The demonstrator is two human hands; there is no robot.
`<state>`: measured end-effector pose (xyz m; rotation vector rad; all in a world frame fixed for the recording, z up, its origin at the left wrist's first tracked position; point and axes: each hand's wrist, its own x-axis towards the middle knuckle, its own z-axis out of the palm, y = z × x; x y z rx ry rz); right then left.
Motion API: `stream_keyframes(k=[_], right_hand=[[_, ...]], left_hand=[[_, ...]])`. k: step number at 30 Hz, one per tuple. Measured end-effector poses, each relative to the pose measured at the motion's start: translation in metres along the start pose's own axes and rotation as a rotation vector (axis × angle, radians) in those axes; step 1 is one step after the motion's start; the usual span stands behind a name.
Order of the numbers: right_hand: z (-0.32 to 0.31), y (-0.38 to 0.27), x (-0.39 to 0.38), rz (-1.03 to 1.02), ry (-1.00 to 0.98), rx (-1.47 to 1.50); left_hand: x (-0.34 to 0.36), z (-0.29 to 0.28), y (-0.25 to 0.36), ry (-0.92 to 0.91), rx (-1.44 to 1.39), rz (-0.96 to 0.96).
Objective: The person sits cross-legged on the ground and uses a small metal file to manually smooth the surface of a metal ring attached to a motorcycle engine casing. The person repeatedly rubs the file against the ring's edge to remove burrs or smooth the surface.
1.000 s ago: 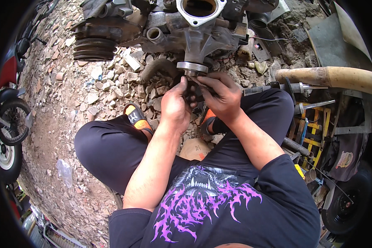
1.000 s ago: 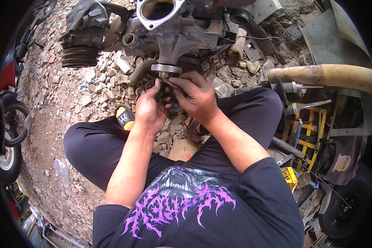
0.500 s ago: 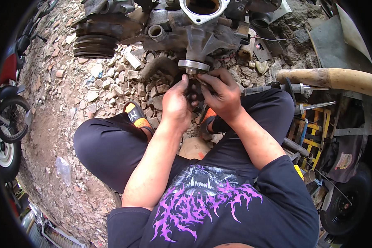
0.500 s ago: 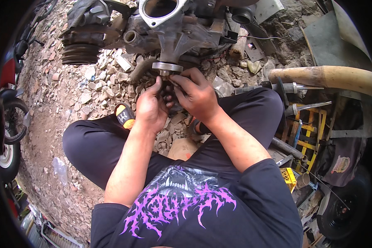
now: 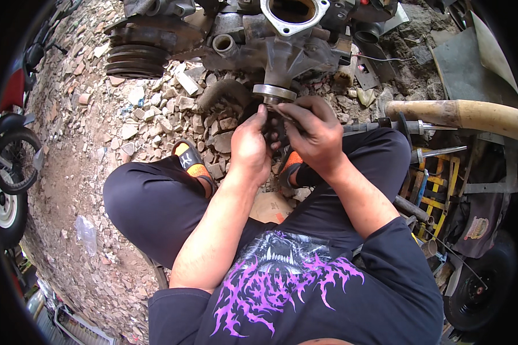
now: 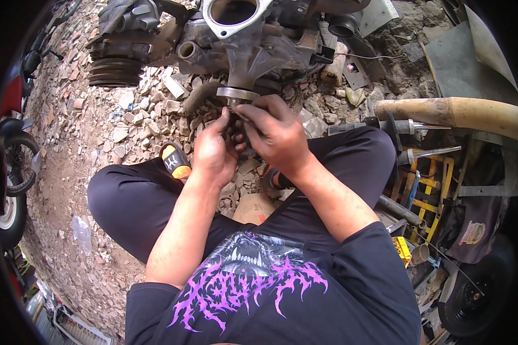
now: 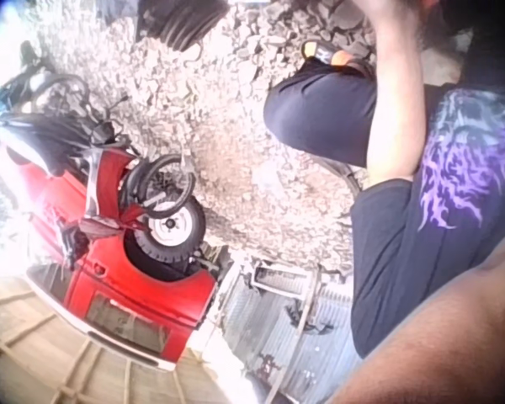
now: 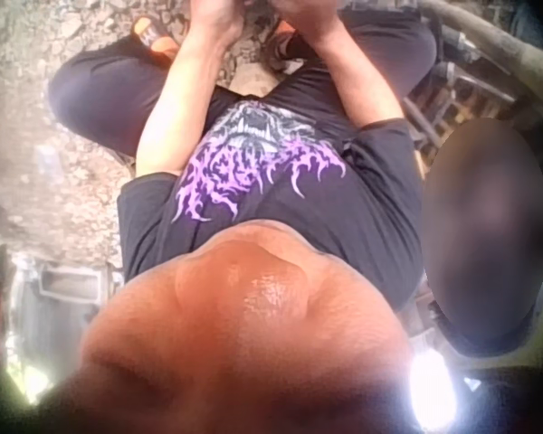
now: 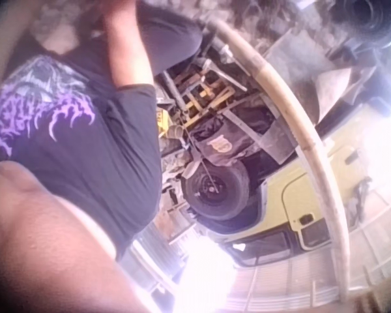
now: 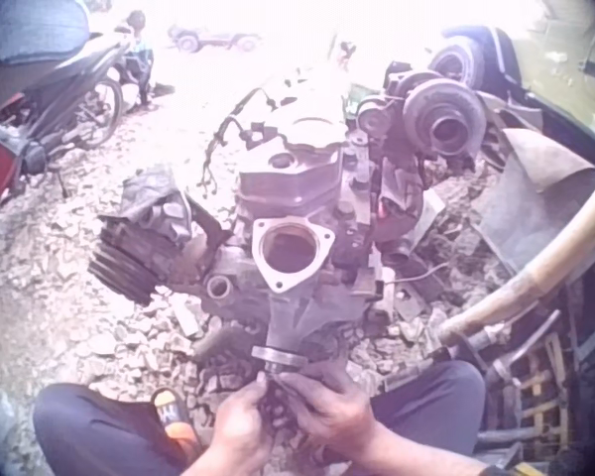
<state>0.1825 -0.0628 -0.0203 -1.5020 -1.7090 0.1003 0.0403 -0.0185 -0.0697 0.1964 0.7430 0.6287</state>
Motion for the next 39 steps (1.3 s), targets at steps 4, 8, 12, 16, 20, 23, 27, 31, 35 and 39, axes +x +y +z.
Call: stream_keyframes(k=[4, 8, 12, 16, 20, 23, 27, 31, 35, 39], right_hand=[[0.011, 0.0, -0.002, 0.008, -0.011, -0.017], [0.0, 0.014, -0.016, 0.061, 0.019, -0.042], [0.013, -0.009, 0.012, 0.007, 0.063, -0.019], [0.013, 0.006, -0.006, 0.067, 0.069, -0.062], [0.012, 0.003, 0.0, 0.05, 0.047, -0.042], [0.014, 0.009, -0.011, 0.077, 0.081, -0.043], [0.012, 0.011, -0.008, 0.056, 0.079, -0.037], [0.017, 0.011, -0.009, 0.035, 0.104, -0.044], [0.017, 0.008, 0.0, 0.003, 0.125, -0.026], [0.017, 0.016, -0.013, 0.002, 0.121, -0.024]], left_hand=[[-0.001, -0.003, 0.003, -0.032, 0.028, 0.009], [-0.007, 0.014, 0.008, 0.093, 0.032, 0.008], [-0.003, 0.007, 0.005, 0.045, 0.027, 0.048], [-0.006, 0.013, 0.011, 0.092, 0.081, 0.064], [-0.005, 0.016, 0.008, 0.103, 0.092, 0.088], [-0.005, 0.009, 0.006, 0.071, 0.093, 0.105], [-0.008, 0.02, 0.009, 0.174, 0.11, 0.094], [-0.004, 0.008, 0.005, 0.089, 0.123, 0.137], [-0.006, 0.003, 0.009, 0.022, 0.147, 0.097], [-0.002, -0.001, 0.002, 0.027, 0.152, 0.125]])
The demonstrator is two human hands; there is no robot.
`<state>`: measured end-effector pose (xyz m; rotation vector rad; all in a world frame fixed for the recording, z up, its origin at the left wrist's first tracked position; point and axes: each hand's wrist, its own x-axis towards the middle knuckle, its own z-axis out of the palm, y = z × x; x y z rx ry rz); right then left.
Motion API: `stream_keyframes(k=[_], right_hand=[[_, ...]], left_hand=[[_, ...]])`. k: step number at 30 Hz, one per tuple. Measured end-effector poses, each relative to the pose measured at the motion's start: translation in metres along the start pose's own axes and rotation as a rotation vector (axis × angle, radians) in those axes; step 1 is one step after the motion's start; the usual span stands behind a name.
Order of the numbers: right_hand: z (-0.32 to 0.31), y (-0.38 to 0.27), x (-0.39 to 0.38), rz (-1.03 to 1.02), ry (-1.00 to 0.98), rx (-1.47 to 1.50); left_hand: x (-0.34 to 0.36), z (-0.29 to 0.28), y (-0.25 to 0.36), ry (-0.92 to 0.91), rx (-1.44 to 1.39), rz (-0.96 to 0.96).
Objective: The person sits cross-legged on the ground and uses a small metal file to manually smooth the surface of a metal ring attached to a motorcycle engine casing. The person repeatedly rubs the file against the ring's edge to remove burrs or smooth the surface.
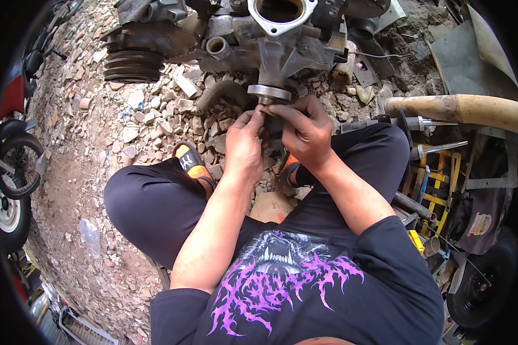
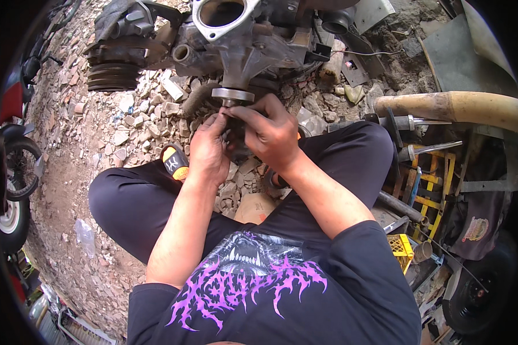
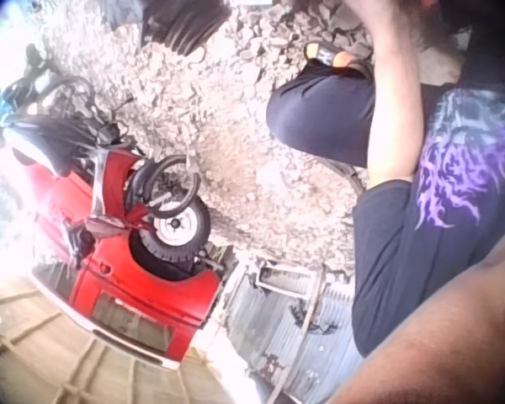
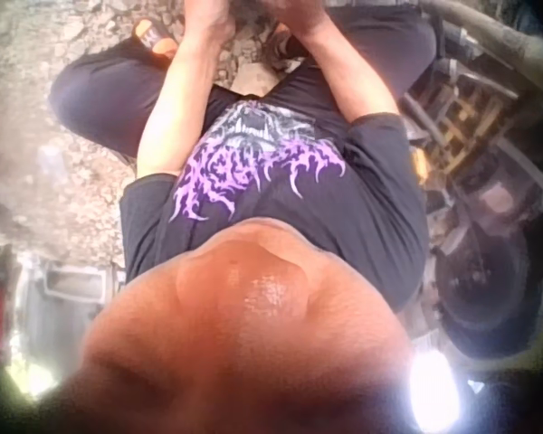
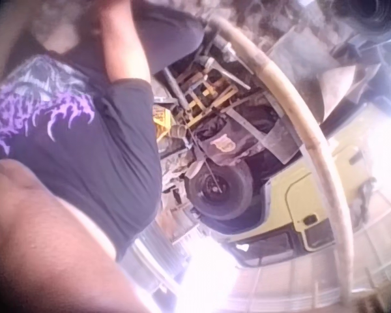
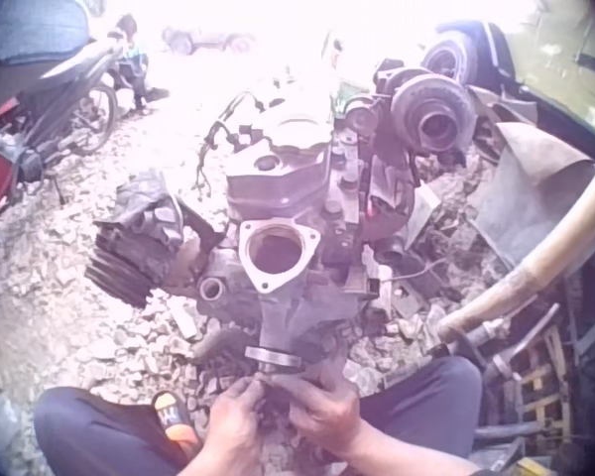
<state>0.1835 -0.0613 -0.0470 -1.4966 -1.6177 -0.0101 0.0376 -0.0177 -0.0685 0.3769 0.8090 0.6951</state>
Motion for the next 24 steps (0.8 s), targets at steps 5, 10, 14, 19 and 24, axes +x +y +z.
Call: stream_keyframes(k=[5, 10, 14, 19, 24], right_hand=[[0.003, -0.013, 0.015, 0.018, -0.007, -0.003], [-0.003, 0.011, -0.005, 0.06, -0.004, -0.042], [0.001, -0.016, 0.015, 0.05, -0.036, 0.011], [-0.012, 0.017, -0.005, 0.089, 0.013, -0.094], [-0.005, -0.014, 0.018, 0.023, 0.007, 0.008]], left_hand=[[-0.004, 0.014, 0.004, 0.11, -0.009, 0.017], [-0.002, 0.01, 0.004, 0.117, 0.02, 0.032], [-0.002, 0.01, 0.001, 0.088, 0.021, 0.043], [-0.008, 0.01, 0.007, 0.101, -0.029, -0.063], [-0.006, 0.01, 0.0, 0.057, -0.04, 0.002]])
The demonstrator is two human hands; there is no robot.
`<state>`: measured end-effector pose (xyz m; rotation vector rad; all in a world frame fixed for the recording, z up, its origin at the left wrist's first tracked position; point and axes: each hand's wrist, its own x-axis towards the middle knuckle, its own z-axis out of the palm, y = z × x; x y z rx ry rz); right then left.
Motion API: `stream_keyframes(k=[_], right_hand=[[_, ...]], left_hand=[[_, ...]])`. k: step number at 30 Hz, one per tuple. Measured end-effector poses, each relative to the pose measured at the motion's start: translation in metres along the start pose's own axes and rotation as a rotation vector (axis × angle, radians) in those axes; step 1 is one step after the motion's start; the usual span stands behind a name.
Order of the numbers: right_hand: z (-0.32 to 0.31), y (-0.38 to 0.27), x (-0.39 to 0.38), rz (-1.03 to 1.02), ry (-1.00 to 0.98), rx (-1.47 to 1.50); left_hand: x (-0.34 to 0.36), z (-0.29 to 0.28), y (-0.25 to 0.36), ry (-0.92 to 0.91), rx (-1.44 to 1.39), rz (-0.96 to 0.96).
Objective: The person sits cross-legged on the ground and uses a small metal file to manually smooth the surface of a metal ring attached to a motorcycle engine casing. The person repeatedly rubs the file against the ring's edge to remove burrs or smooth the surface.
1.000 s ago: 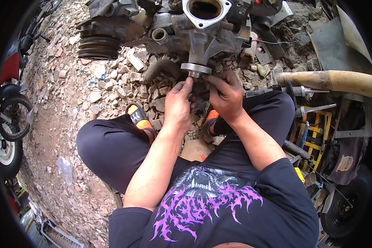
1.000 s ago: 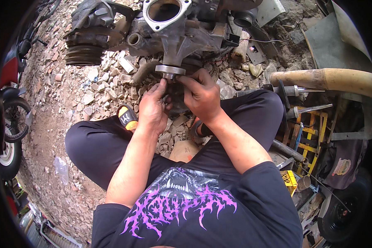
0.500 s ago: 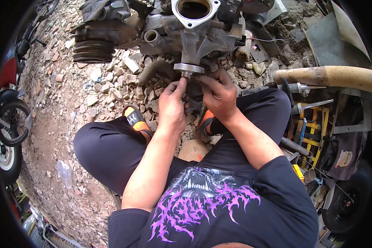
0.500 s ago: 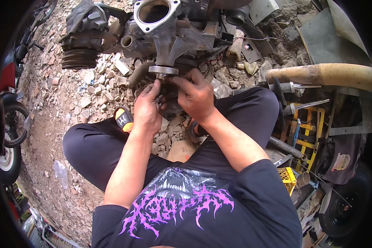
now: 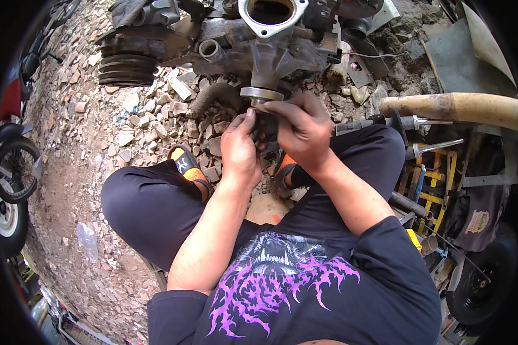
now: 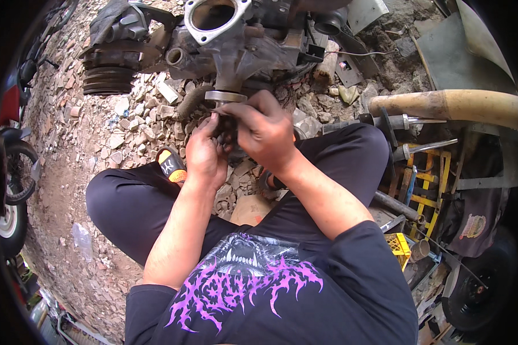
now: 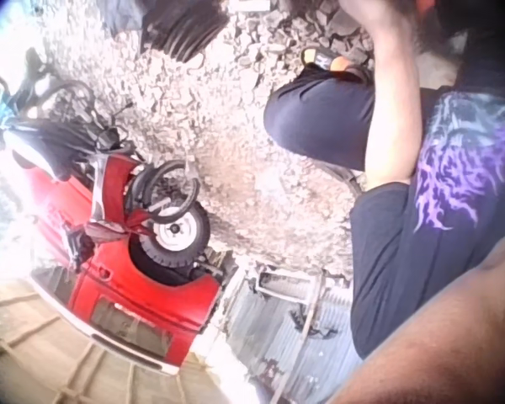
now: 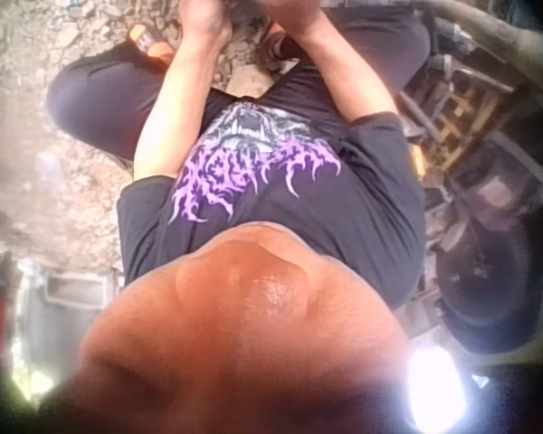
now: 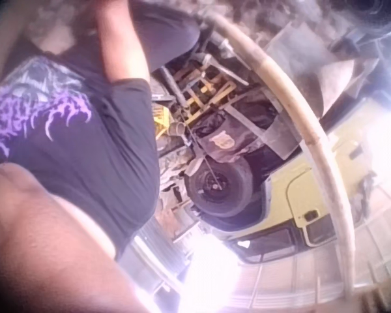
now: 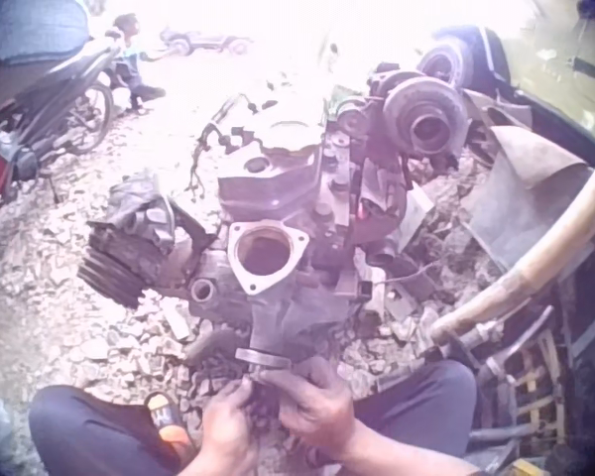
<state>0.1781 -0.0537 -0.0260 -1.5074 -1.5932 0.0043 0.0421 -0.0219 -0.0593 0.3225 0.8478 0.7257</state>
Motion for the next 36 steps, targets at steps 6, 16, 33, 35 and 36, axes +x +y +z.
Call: stream_keyframes(k=[6, 16, 33, 35, 36], right_hand=[[-0.007, 0.022, -0.017, 0.08, -0.039, -0.124], [0.008, 0.014, -0.021, 0.06, 0.0, 0.004], [0.013, 0.009, -0.015, 0.068, 0.0, 0.042], [0.008, 0.014, -0.022, 0.089, -0.015, -0.006], [0.006, 0.015, -0.023, 0.099, -0.018, -0.018]], left_hand=[[0.003, -0.007, 0.003, -0.023, 0.026, -0.034], [0.002, -0.003, 0.003, 0.086, -0.037, -0.024], [0.005, -0.002, 0.002, 0.081, -0.015, 0.024], [0.004, -0.008, 0.002, 0.065, 0.048, 0.008], [0.004, -0.008, 0.001, 0.066, 0.032, 0.024]])
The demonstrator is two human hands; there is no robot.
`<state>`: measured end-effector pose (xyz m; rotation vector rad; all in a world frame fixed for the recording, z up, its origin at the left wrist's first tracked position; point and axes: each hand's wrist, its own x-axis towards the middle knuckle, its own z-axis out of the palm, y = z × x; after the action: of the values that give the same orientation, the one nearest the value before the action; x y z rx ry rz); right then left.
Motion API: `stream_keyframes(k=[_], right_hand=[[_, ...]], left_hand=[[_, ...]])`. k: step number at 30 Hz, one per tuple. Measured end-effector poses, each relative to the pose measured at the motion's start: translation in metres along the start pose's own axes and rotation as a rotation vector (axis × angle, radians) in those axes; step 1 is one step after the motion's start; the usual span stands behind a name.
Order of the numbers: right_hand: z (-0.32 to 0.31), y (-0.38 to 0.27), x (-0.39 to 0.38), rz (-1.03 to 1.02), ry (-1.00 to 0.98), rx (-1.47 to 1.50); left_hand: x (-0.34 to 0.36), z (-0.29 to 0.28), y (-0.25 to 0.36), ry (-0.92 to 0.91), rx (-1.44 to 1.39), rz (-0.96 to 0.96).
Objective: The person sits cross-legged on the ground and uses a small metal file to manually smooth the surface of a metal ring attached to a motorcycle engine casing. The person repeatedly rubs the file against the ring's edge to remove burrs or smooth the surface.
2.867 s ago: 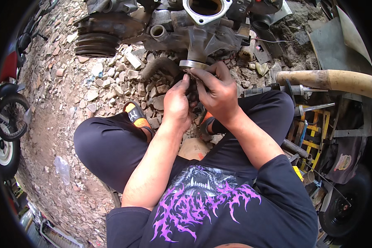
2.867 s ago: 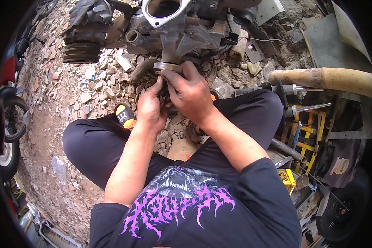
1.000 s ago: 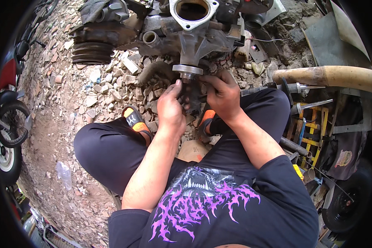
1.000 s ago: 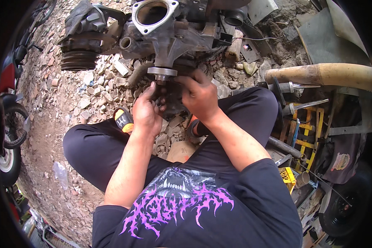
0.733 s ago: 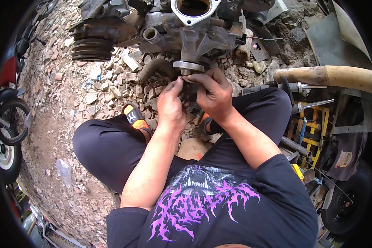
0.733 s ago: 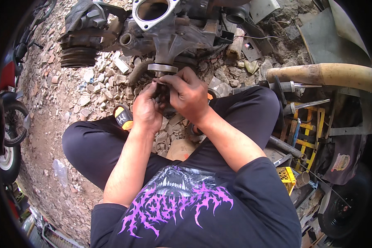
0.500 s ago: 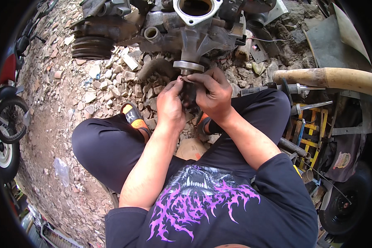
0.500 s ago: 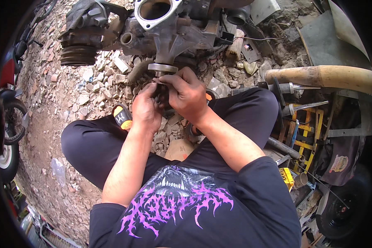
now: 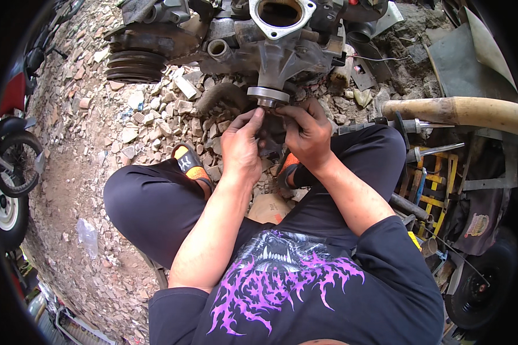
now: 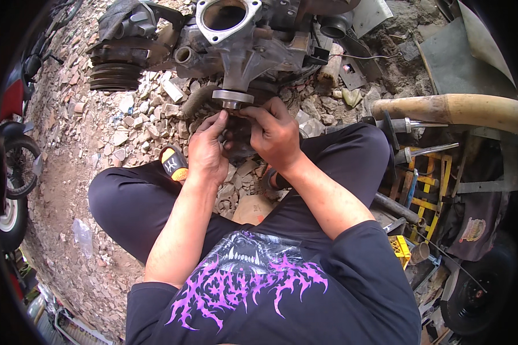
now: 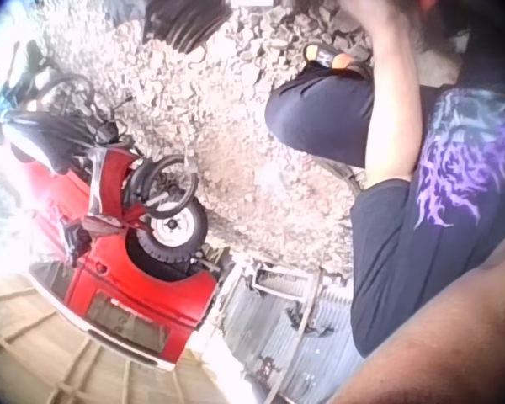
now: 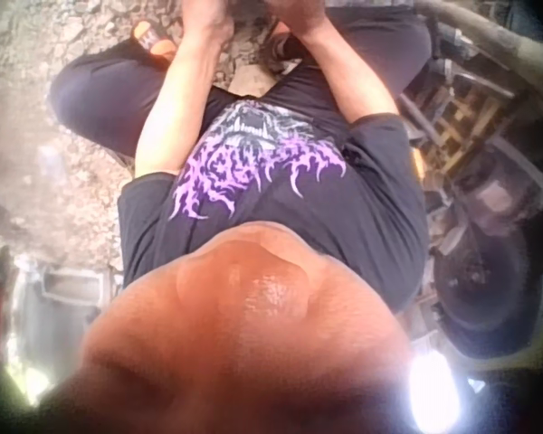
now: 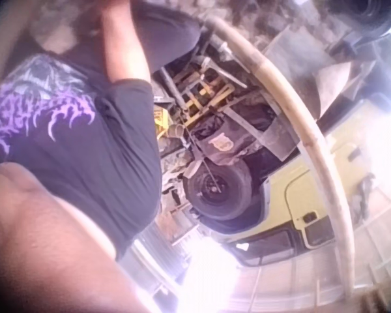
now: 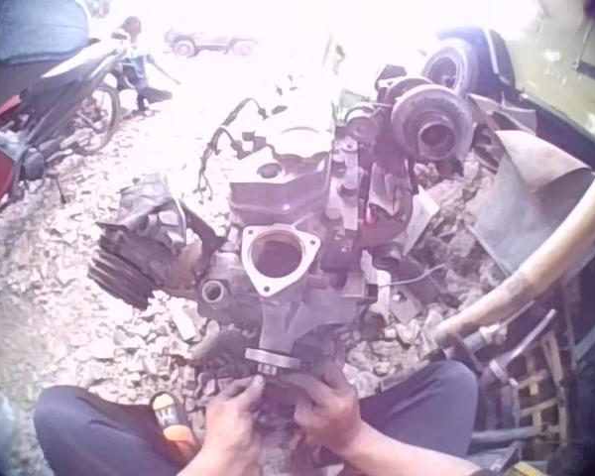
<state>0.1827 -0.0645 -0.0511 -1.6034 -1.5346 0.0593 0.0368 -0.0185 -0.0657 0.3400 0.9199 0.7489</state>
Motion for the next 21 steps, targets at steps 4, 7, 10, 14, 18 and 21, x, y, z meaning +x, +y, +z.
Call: stream_keyframes(k=[4, 7, 10, 14, 18, 21], right_hand=[[0.001, -0.01, 0.0, -0.008, 0.01, 0.036], [0.005, 0.002, 0.0, -0.008, 0.03, 0.018], [0.005, 0.005, 0.001, 0.001, 0.056, 0.044], [0.005, -0.008, 0.003, 0.007, 0.046, 0.086], [0.008, 0.002, 0.001, -0.009, 0.043, 0.079], [0.006, 0.001, 0.0, 0.011, 0.023, 0.072]], left_hand=[[-0.005, 0.001, -0.003, 0.014, -0.039, -0.004], [-0.003, 0.007, 0.001, 0.056, -0.056, 0.036], [-0.002, 0.006, -0.002, 0.051, -0.068, 0.035], [-0.002, 0.005, 0.001, 0.047, -0.075, 0.025], [-0.006, 0.008, 0.0, 0.063, -0.063, 0.023], [-0.004, 0.004, 0.0, 0.074, -0.037, 0.008]])
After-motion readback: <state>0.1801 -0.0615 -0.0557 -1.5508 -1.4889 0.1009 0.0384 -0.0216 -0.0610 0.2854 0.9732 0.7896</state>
